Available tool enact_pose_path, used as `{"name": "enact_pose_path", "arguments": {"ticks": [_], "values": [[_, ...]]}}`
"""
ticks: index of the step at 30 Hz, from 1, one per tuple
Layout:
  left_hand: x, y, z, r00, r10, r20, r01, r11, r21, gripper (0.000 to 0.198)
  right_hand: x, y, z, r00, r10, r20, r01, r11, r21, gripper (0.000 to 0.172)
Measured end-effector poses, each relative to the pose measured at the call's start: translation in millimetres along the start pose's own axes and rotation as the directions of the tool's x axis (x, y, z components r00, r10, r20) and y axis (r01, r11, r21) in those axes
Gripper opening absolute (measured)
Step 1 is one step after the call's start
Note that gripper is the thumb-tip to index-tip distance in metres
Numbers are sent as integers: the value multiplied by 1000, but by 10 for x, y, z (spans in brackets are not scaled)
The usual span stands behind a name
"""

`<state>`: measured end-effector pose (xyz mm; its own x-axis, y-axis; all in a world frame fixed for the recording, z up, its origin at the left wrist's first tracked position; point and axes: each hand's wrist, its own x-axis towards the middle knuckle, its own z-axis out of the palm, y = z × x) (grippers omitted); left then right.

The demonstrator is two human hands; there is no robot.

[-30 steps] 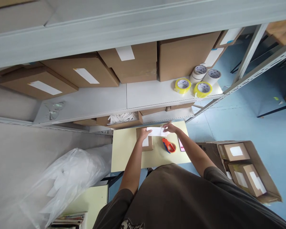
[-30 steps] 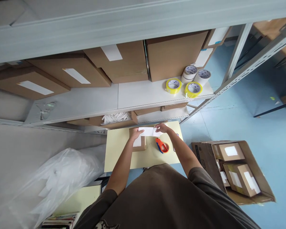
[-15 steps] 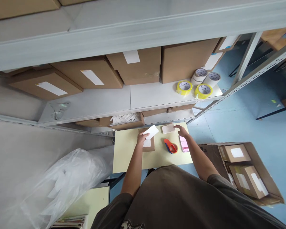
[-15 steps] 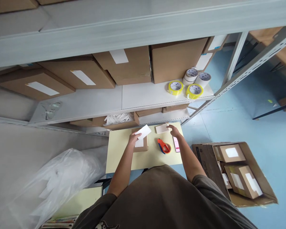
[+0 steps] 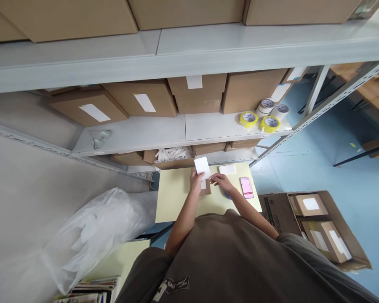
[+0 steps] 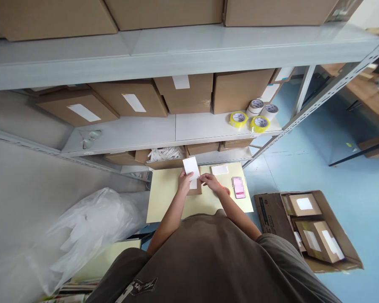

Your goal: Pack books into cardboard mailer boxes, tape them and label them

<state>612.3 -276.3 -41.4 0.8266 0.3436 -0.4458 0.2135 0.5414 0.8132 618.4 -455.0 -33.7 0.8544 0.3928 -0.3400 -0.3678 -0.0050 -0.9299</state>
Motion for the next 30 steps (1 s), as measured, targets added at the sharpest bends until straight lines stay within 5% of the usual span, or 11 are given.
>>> {"name": "enact_pose_path", "arguments": {"ticks": [9,13,16,18,20,30], "values": [[-106,145,-181,999,32,-11,-32,999,6,59,-80,-161,252,994,-81,69,79,996,29,45],[-168,197,-232,981,138,-138,-103,966,237,71,-143,-255,335,984,-160,72,157,987,45,43],[-291,300,-274,980,196,27,-188,878,440,42,-175,-340,378,976,-209,66,207,978,33,41],[-398,374,-282,959,147,241,-246,855,457,32,-186,-394,395,973,-224,62,223,975,11,39],[-498,435,-272,932,132,337,-276,861,427,31,-198,-437,407,971,-230,61,231,973,-12,38],[-667,461,-146,970,134,205,-196,925,325,32,-354,-553,406,954,-285,93,292,954,-72,41]]}}
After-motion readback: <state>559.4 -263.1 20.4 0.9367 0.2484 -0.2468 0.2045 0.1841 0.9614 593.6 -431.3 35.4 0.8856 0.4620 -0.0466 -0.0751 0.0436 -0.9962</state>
